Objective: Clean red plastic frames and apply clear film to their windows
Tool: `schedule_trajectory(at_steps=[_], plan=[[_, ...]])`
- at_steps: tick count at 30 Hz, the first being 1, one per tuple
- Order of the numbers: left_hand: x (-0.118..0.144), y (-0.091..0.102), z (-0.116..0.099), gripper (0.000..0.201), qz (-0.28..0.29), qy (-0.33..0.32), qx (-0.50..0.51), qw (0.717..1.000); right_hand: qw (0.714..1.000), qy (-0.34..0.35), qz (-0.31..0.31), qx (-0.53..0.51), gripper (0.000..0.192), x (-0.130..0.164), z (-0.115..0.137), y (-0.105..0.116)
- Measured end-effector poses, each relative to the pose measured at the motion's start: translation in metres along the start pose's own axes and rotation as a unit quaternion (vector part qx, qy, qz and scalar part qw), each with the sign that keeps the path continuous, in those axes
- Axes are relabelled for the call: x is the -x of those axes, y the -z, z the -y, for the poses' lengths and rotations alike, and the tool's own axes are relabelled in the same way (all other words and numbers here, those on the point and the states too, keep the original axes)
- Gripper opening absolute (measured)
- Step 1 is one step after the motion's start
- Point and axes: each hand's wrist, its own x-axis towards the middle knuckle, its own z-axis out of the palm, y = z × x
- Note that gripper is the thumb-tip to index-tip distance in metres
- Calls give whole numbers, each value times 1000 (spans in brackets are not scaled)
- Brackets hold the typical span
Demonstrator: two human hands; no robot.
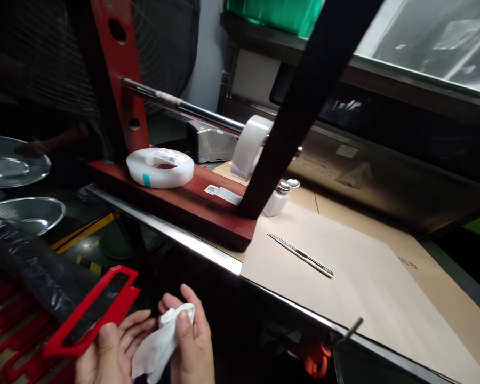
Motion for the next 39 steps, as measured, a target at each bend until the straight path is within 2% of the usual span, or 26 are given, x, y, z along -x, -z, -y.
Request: schedule_trajectory(at_steps=[4,9,11,13,15,18,21,24,26,28,29,31,36,39], plan=[[24,-13,11,36,42,-78,-27,996,993,53,-23,103,67,18,5,10],[38,-24,-1,44,98,-171,-134,971,952,155,-34,260,43,30,31,44],[43,-30,-6,45,104,-187,-163,963,936,171,6,307,39,36,46,55],[47,-35,-8,46,109,-189,-181,959,918,167,86,349,38,41,60,62],[50,-40,-7,46,127,-174,-191,958,889,153,158,402,37,46,72,68],[51,-44,-1,40,158,-153,-187,957,855,186,169,453,17,48,84,76],[52,-46,5,37,167,-151,-198,954,870,212,174,411,17,47,87,83],[56,-45,13,38,174,-142,-229,947,916,198,132,323,17,47,82,89],[59,-44,17,39,177,-139,-247,943,960,128,97,229,27,47,75,92],[59,-41,20,38,181,-138,-263,937,987,34,81,136,38,48,67,94],[58,-39,22,37,183,-140,-272,934,992,7,76,104,41,49,63,95],[56,-35,24,34,183,-151,-291,927,994,0,69,84,44,49,58,95],[62,-28,29,40,177,-170,-349,904,979,32,59,191,49,48,50,87],[69,-28,32,35,154,-174,-365,902,971,28,62,229,47,51,49,82]])
